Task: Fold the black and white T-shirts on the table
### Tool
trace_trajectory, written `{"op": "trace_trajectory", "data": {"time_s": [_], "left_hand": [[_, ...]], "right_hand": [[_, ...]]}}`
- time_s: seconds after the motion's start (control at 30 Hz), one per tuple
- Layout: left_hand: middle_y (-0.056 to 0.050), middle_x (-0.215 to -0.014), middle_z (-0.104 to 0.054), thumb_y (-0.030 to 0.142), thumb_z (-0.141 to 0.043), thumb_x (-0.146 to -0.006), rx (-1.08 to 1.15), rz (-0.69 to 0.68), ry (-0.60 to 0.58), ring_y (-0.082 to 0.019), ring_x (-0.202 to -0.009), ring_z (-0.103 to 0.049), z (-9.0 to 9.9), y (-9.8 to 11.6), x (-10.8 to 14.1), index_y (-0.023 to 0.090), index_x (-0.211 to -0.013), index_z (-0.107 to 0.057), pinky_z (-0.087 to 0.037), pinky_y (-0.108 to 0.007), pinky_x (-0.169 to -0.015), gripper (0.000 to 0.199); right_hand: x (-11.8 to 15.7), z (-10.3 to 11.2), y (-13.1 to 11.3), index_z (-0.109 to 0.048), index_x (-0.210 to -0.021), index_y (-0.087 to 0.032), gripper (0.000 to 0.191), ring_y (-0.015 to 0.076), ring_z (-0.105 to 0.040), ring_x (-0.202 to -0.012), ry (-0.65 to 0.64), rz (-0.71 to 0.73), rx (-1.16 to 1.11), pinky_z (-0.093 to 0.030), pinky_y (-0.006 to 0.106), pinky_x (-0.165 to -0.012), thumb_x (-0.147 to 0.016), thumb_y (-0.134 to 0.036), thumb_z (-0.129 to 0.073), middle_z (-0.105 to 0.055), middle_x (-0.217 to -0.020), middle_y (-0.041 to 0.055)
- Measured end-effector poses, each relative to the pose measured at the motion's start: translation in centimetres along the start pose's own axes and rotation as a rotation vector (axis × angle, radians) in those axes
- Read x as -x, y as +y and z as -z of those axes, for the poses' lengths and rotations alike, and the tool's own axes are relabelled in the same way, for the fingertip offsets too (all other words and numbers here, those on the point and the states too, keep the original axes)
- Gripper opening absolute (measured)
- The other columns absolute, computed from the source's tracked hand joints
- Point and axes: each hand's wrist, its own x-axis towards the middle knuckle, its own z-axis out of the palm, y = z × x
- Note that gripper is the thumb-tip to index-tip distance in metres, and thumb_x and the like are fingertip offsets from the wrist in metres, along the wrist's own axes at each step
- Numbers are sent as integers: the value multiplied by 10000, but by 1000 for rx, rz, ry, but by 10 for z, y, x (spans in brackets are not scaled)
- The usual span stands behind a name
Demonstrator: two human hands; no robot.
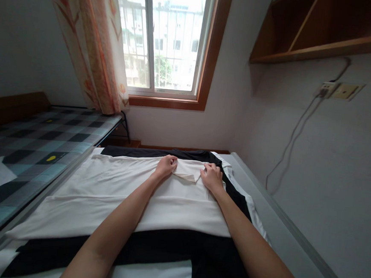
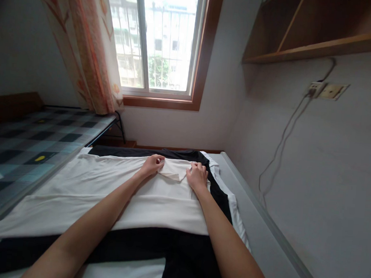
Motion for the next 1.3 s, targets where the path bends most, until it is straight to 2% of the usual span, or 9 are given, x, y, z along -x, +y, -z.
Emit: {"op": "trace_trajectory", "data": {"time_s": [0.27, 0.47, 0.6, 0.7, 0.87, 1.03, 1.13, 1.2, 1.3], "left_hand": [[-63, -993, -695, 130, -630, -770, -27, -73, 37, -162, -820, -640, -2, -4, 2, 179, -1038, -728, -503, -269, -822, 290], [-76, -1039, -653, 210, -638, -799, -115, -233, 112, -210, -960, -604, -3, -2, 4, 196, -969, -741, -471, -340, -920, 199], [-59, -962, -690, 210, -580, -846, -102, -280, -4, -188, -900, -613, -5, -3, 5, 201, -960, -740, -478, -301, -864, 197], [-58, -992, -699, 247, -596, -850, -186, -285, -10, -206, -944, -595, -5, -4, 6, 225, -952, -748, -457, -323, -897, 184], [-55, -1005, -696, 280, -595, -866, -252, -292, 9, -223, -983, -567, -5, -3, 7, 247, -953, -755, -434, -356, -922, 185], [-54, -1013, -686, 284, -578, -880, -252, -297, -5, -215, -961, -571, -3, -1, 9, 248, -970, -751, -432, -347, -908, 198], [-52, -1016, -686, 281, -569, -885, -258, -290, -16, -216, -955, -572, -2, 0, 10, 240, -968, -748, -430, -346, -896, 201], [-52, -1017, -686, 283, -568, -886, -261, -283, -23, -217, -957, -572, -2, 1, 11, 238, -970, -746, -430, -343, -891, 202], [-52, -1021, -682, 296, -562, -891, -261, -273, -28, -220, -973, -571, -1, 2, 11, 244, -973, -745, -426, -341, -897, 207]], "right_hand": [[2, 0, 0, -648, -1236, -241, 370, 269, -497, -1088, 13, 14, -31, -368, 366, -871, -908, -331, -502, -574, -1223, 115], [4, 8, -5, -734, -1057, -222, 281, 257, -515, -1033, 188, 122, -151, -359, 362, -894, -881, -349, -555, -615, -1109, 109], [7, 13, -15, -744, -820, -205, 351, 193, -581, -861, -31, 413, -389, -391, 306, -850, -932, -386, -464, -692, -849, 56], [11, 15, -19, -667, -603, -197, 475, 147, -545, -661, -207, 489, -444, -405, 256, -731, -932, -451, -438, -639, -644, 20], [15, 15, -22, -567, -494, -198, 477, 122, -477, -603, -243, 571, -384, -384, 234, -663, -883, -467, -507, -563, -584, -1], [12, 10, -19, -688, -645, -200, 361, 173, -562, -845, -76, 529, -298, -401, 297, -856, -907, -376, -513, -666, -830, 50], [8, 7, -11, -738, -979, -213, 274, 231, -512, -1113, 94, 377, -179, -349, 371, -981, -915, -341, -504, -641, -1168, 91], [6, 5, -5, -660, -1215, -222, 367, 263, -431, -1242, 103, 268, -83, -331, 399, -1011, -908, -362, -514, -546, -1350, 112], [4, 1, 0, -548, -1366, -243, 487, 293, -345, -1333, -3, 143, 14, -305, 437, -1045, -917, -422, -486, -440, -1465, 127]]}}
